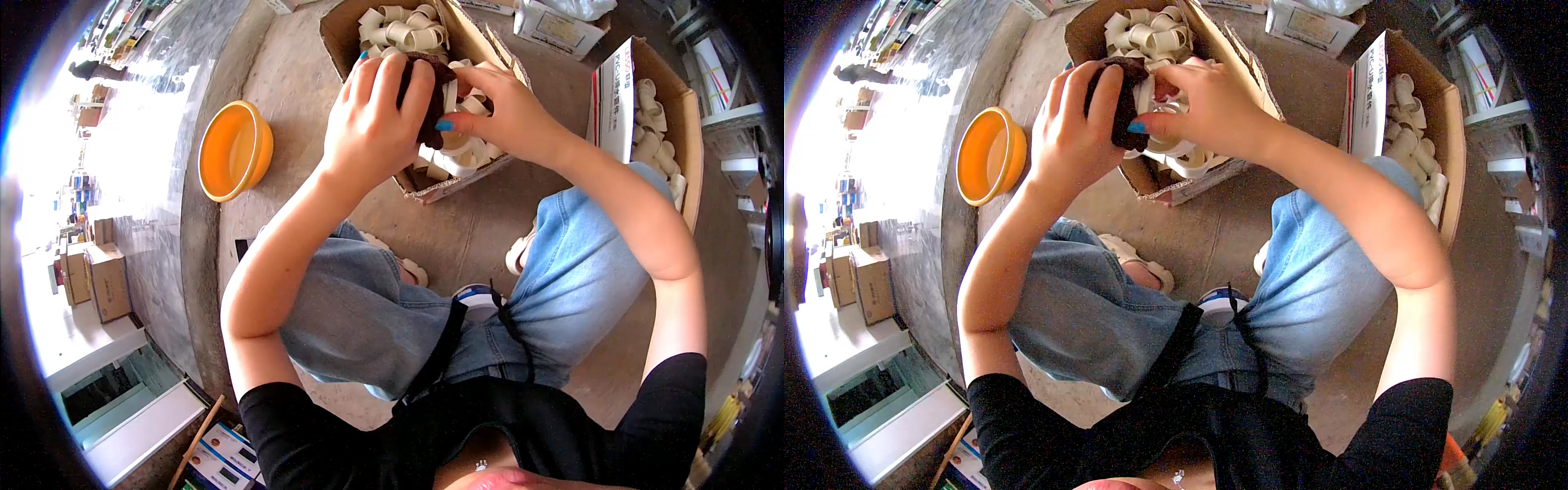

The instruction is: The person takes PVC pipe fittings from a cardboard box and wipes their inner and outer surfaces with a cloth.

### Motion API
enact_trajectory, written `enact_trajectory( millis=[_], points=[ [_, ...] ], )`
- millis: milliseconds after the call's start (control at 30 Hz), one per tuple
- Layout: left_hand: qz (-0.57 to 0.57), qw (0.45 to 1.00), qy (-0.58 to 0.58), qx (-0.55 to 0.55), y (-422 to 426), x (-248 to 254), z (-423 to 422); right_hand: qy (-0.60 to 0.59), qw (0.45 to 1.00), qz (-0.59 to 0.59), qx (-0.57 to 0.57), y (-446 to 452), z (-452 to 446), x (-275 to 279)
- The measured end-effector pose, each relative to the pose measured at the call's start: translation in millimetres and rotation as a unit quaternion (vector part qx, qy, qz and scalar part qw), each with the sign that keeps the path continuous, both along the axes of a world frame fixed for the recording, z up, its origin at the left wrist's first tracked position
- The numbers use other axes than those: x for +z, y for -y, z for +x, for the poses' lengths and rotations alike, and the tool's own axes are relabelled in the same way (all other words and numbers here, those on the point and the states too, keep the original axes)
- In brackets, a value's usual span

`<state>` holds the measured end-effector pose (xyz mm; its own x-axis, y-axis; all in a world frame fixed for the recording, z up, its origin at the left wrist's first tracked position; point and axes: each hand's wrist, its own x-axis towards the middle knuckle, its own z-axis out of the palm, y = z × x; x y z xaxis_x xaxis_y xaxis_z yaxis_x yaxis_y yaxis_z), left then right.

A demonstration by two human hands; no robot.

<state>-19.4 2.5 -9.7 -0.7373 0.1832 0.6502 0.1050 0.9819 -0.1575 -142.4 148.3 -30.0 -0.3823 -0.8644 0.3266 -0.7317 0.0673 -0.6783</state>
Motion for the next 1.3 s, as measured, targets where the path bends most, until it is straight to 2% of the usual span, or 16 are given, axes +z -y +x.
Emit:
enact_trajectory(
  millis=[100, 333, 433, 500, 567, 600, 667, 733, 833, 933, 1000, 1067, 1167, 1233, 1300],
  points=[
    [0.023, 1.0, -0.002, 0.003, -5, 3, 4, -0.208, 0.971, -0.12, -0.016, 1, 3, -2],
    [0.169, 0.985, 0.021, -0.014, -1, 2, 6, -0.392, 0.914, -0.106, 0.013, -2, 5, 16],
    [0.193, 0.981, 0.008, -0.022, 3, 5, 3, -0.322, 0.936, -0.144, -0.011, 4, 3, 13],
    [0.188, 0.982, 0.004, -0.01, 6, 3, 1, -0.184, 0.979, -0.087, -0.021, 4, 1, 10],
    [0.155, 0.988, -0.012, -0.013, 7, 2, -1, -0.03, 0.999, -0.045, -0.004, 7, -8, -2],
    [0.131, 0.991, -0.015, -0.012, 7, 1, -3, 0.045, 0.997, 0.062, -0.017, 4, -5, -2],
    [0.078, 0.997, -0.02, -0.002, 7, 1, -3, 0.253, 0.964, 0.039, 0.073, 1, -11, -1],
    [0.05, 0.998, -0.036, -0.006, 9, -1, -5, 0.417, 0.9, -0.017, 0.123, 6, -17, -7],
    [0.024, 0.999, -0.037, -0.012, 9, -4, -7, 0.404, 0.912, 0.049, 0.051, 8, -8, 3],
    [0.021, 1.0, -0.015, -0.007, 6, -5, -7, 0.352, 0.931, 0.086, 0.049, 10, -10, -4],
    [0.041, 0.999, 0.008, 0.0, 4, -5, -6, 0.189, 0.979, 0.068, 0.016, 6, -6, -5],
    [0.08, 0.996, 0.037, 0.009, 3, -6, -3, 0.026, 0.999, 0.038, -0.004, 3, 0, -3],
    [0.141, 0.988, 0.066, -0.007, 7, -10, -2, -0.2, 0.979, -0.038, -0.007, 2, 1, -3],
    [0.182, 0.98, 0.069, -0.026, 11, -14, -2, -0.331, 0.938, -0.102, 0.007, 3, -2, -4],
    [0.203, 0.976, 0.065, -0.034, 14, -14, -3, -0.372, 0.924, -0.083, 0.014, 4, -2, -2]
  ],
)
